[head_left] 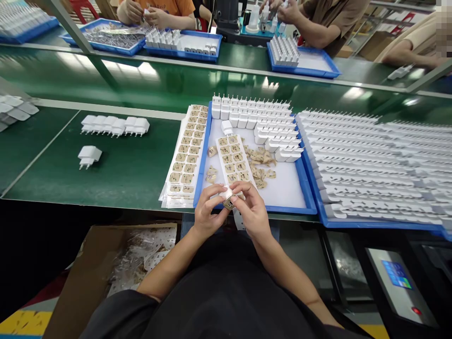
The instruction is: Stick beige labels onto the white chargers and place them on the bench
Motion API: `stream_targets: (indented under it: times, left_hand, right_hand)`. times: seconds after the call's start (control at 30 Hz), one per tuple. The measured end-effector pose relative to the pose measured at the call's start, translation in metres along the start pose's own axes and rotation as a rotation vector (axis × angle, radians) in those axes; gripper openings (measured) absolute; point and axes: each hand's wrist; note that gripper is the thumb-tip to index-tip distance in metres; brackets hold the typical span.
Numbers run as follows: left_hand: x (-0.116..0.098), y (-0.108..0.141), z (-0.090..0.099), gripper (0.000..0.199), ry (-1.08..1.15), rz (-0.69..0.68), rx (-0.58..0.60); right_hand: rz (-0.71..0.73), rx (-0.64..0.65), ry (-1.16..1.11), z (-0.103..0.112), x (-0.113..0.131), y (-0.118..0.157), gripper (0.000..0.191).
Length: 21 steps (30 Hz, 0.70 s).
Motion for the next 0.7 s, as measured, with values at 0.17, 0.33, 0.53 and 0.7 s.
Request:
stream_targets:
  times: [0.17,0.33,0.53,0.7]
  left_hand:
    - [0.002,0.001,-0.001,0.045,0.004,-0.022,-0.008]
    - [0.004,0.002,0.000,0.049,0.045,0.004,-0.011]
    - [0.000,-0.001,0.003,0.049,0.084,0.016,0.022]
    - [-0.001,0.000,0.003,0.047,0.139,0.113,0.016]
  right_hand:
    - [-0.013,-0.008,-0.042,-0.002,-0.002,0.001,0.005]
    - [0.000,0.022,-0.065,0.004,-0.002,0.002,0.008]
    - [0.092,0.187,0.252,0.026,0.012,-0.010,0.010]
    - [0.496,0.179,0.563,0.026,0.023,-0.010,0.007]
Point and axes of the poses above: each hand's wrist, its own y-axis away from the middle knuckle, its own z-axis out of the back of the hand, x = y × z, and after that the axes turned 2 degrees about y, right-handed
